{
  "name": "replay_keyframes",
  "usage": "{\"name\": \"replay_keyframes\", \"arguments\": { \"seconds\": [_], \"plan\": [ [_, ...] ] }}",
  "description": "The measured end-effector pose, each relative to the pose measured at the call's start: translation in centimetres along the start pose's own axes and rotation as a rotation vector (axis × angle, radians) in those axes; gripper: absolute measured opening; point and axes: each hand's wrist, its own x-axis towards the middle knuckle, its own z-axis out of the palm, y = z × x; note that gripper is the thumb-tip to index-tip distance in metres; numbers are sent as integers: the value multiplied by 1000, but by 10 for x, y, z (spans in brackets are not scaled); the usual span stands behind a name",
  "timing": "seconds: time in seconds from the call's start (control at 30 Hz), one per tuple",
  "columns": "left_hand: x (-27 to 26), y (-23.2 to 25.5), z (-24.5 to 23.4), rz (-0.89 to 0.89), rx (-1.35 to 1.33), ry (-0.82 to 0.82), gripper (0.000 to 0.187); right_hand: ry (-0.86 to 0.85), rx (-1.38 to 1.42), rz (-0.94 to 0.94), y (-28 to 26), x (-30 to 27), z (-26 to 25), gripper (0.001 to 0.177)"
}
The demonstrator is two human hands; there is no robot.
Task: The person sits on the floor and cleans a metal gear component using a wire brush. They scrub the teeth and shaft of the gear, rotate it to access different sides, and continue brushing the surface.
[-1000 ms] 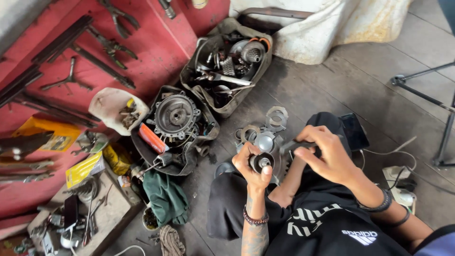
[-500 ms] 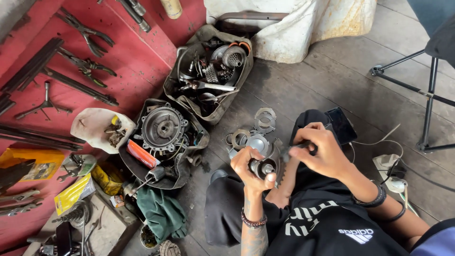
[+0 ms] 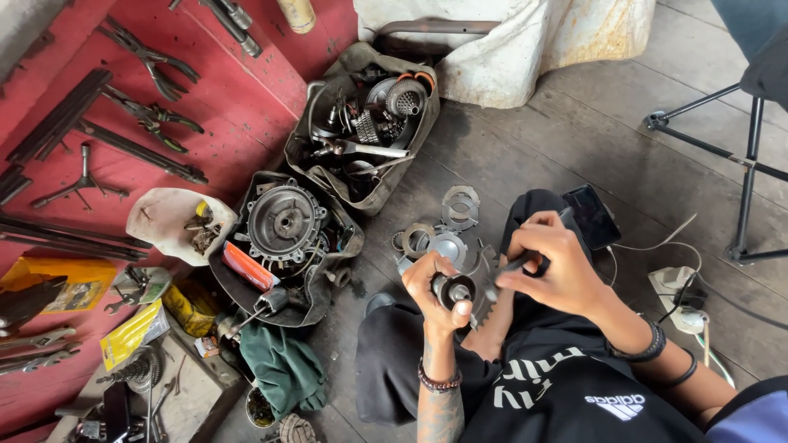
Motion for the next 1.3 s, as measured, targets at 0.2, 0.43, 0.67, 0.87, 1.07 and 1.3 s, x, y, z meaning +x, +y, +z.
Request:
{"name": "replay_keyframes", "arguments": {
  "seconds": [0.2, 0.43, 0.67, 0.87, 1.07, 1.3],
  "plan": [
    [-6, -5, -8, -19, -24, 8, 72, 107, -343, -100, 15, 12, -21, 46],
    [9, 16, 6, 62, 110, 28, 71, 64, -128, -63, 19, 2, 3, 52],
    [-10, -8, -5, 26, 114, 17, 73, 146, -241, -90, 30, 8, -21, 52],
    [-5, -8, 1, 16, 73, -7, 76, 120, -138, -117, 4, 11, 4, 53],
    [-3, -17, 0, -30, -23, 5, 73, 176, -258, -130, 10, 18, -25, 54],
    [-9, -39, 6, -78, -96, -32, 75, 129, -166, -131, 19, 14, -13, 55]
  ]
}}
